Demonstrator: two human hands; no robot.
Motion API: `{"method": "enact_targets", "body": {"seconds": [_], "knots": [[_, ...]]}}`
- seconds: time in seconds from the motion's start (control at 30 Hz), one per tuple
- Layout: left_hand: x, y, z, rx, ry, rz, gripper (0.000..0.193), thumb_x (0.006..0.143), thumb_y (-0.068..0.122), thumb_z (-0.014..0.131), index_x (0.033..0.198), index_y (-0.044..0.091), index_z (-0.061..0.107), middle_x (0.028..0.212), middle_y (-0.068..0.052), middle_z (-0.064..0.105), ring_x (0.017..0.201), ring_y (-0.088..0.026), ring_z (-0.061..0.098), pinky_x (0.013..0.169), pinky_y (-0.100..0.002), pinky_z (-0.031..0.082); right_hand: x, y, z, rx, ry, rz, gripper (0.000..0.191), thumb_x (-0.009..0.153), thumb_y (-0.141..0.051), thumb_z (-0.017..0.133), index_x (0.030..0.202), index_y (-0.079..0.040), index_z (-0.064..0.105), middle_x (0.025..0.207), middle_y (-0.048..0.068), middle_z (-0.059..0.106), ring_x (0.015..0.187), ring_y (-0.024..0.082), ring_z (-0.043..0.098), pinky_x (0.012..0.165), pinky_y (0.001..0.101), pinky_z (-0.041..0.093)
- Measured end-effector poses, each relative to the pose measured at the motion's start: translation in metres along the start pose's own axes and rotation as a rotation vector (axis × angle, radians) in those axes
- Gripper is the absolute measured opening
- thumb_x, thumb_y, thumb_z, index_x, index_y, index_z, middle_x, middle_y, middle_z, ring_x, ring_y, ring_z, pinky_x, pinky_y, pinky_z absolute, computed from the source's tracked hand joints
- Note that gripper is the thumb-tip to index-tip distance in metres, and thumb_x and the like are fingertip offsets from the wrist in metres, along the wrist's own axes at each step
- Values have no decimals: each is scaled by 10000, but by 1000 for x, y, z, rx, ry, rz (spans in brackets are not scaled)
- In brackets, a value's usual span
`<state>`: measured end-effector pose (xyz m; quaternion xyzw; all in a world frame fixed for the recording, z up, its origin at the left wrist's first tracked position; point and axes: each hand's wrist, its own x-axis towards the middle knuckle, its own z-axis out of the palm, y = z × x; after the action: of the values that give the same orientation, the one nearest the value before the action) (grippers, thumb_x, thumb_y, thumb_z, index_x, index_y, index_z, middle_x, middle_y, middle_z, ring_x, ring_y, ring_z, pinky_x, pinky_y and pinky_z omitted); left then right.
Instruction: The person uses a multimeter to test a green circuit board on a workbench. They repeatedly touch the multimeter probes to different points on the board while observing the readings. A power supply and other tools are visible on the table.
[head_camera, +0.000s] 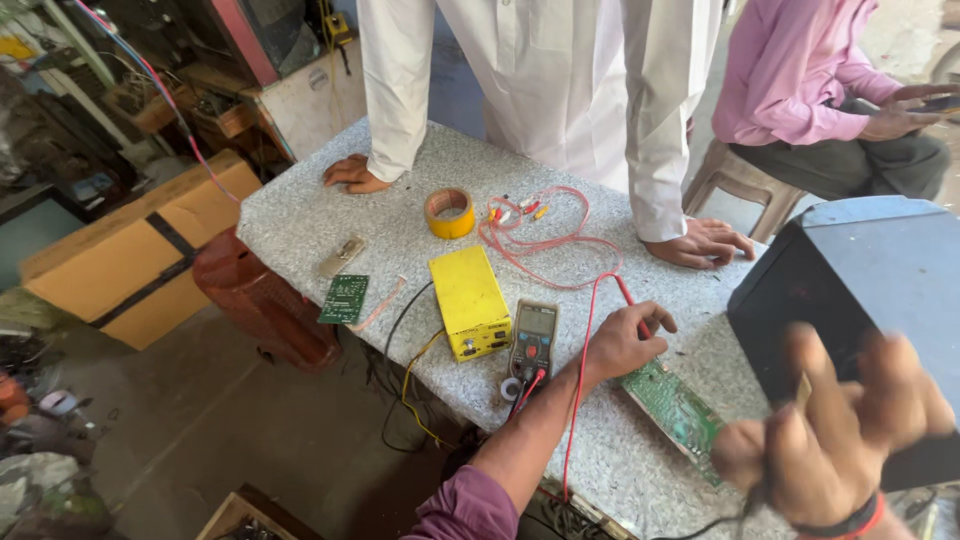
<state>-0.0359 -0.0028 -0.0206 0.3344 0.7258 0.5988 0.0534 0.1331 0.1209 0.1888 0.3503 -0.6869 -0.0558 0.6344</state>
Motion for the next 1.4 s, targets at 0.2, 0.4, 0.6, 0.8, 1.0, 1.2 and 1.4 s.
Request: {"method": "enact_targets", "body": {"seconds": [0.2,0.4,0.6,0.8,1.0,1.2,1.4], "knots": [[0,5,0,-21,-30,-28,237,793,130,682,1022,71,701,699,36,497,666,-90,496,630,-296,446,-33,-24,4,102,-89,261,368,1052,-312,507,1224,11,464,1204,322,677,1406,540,407,1000,591,273],[2,5,0,-5,-24,-64,254,779,133,681,1025,78,713,694,41,511,663,-87,512,623,-286,459,-58,-29,2,49,-134,292,560,1042,-422,502,1333,52,448,1193,349,700,1392,565,343,1015,610,197],[-1,5,3,-13,-37,-65,252,791,143,674,1032,78,712,691,37,490,660,-92,497,622,-287,451,-59,-40,5,195,-201,546,534,1041,-361,507,1428,-2,432,1260,283,665,1363,448,471,1059,523,254],[1,6,1,12,-36,-64,242,783,152,689,1015,84,706,689,45,502,655,-86,509,615,-285,451,-97,-34,24,377,-481,835,494,1032,-339,483,1438,-68,557,1306,220,627,1253,336,566,1089,451,353],[2,7,-2,32,-19,-23,234,789,150,677,1011,83,705,694,45,523,659,-84,522,624,-287,456,-130,-28,31,624,-544,1188,483,1021,-347,482,1393,-57,588,1297,189,692,1199,313,664,986,408,490],[1,12,-7,-3,-40,-63,248,795,136,662,1028,69,712,688,41,507,661,-82,499,617,-290,443,-136,-26,38,778,-572,1333,504,1021,-352,468,1380,-23,595,1291,181,715,1187,295,698,991,401,517],[1,11,-4,12,-42,-52,251,792,137,667,1029,63,702,694,40,515,663,-84,508,621,-289,448,-135,-27,36,753,-633,1377,520,1005,-369,476,1378,-29,600,1276,171,728,1147,284,721,963,394,532]]}}
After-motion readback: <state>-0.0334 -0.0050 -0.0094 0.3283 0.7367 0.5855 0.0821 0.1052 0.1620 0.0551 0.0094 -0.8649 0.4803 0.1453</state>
